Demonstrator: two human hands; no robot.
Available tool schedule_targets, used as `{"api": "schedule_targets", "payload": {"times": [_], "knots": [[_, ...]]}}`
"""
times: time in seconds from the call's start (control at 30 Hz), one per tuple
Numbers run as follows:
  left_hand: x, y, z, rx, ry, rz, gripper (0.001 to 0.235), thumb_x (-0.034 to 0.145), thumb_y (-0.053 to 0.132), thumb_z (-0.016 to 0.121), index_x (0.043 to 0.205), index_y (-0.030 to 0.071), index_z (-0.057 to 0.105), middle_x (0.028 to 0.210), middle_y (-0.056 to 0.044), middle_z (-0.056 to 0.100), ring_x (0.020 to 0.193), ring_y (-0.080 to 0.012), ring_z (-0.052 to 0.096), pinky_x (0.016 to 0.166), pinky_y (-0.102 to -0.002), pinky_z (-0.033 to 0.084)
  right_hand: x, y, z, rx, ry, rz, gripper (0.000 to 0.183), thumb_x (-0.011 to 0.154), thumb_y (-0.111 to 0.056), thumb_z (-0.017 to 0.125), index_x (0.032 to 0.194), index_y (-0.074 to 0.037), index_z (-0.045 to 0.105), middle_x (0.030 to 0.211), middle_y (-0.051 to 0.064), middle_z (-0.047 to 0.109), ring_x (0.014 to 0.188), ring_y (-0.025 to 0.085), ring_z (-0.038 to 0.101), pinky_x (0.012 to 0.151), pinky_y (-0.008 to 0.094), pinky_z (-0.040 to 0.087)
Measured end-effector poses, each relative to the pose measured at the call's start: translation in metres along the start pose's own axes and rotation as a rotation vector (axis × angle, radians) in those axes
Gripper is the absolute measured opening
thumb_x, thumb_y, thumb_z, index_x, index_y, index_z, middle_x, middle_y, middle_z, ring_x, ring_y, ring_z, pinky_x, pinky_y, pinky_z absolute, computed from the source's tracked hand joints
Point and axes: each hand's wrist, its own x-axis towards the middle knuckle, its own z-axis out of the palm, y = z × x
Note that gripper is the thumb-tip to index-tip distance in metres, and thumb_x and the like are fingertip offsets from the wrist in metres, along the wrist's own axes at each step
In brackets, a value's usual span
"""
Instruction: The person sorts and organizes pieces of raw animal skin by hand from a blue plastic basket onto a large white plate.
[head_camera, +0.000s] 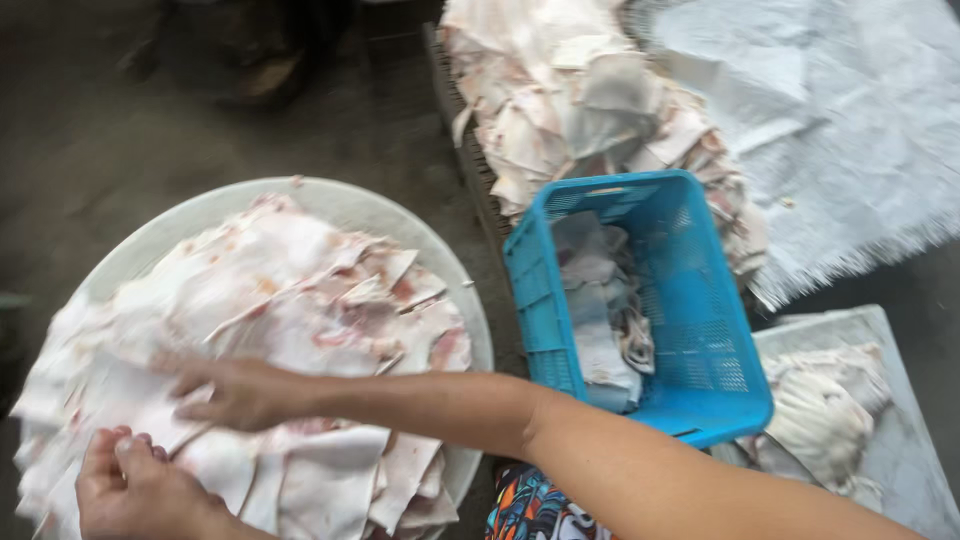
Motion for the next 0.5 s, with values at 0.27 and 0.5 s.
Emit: {"api": "schedule_targets", "payload": {"times": [0.27,0.5], "knots": [[-0.106,0.138,0.097,-0.66,-0.44,-0.27,0.014,0.11,-0.005,0.059,0.121,-0.008,0.067,0.112,-0.014,0.071,0.102,-0.0203,0.071,0.095,-0.032,0.061,-0.156,-0.024,-0.175,0.328,0.092,0.054,0.048,0.111,-0.018,0.058,0.156,-0.006,0.049,0.145,0.015,0.063,0.132,0.019,0.061,0.112,0.033,0.052],[-0.218,0.186,0.189,-0.633,-0.921,-0.507,0.022,0.099,-0.001,0.059,0.119,-0.004,0.069,0.108,-0.011,0.073,0.097,-0.0174,0.072,0.092,-0.03,0.061,-0.392,0.166,-0.368,0.088,0.986,0.717,0.045,0.091,-0.029,0.073,0.126,-0.001,0.066,0.117,0.014,0.072,0.098,0.023,0.069,0.086,0.036,0.058]]}}
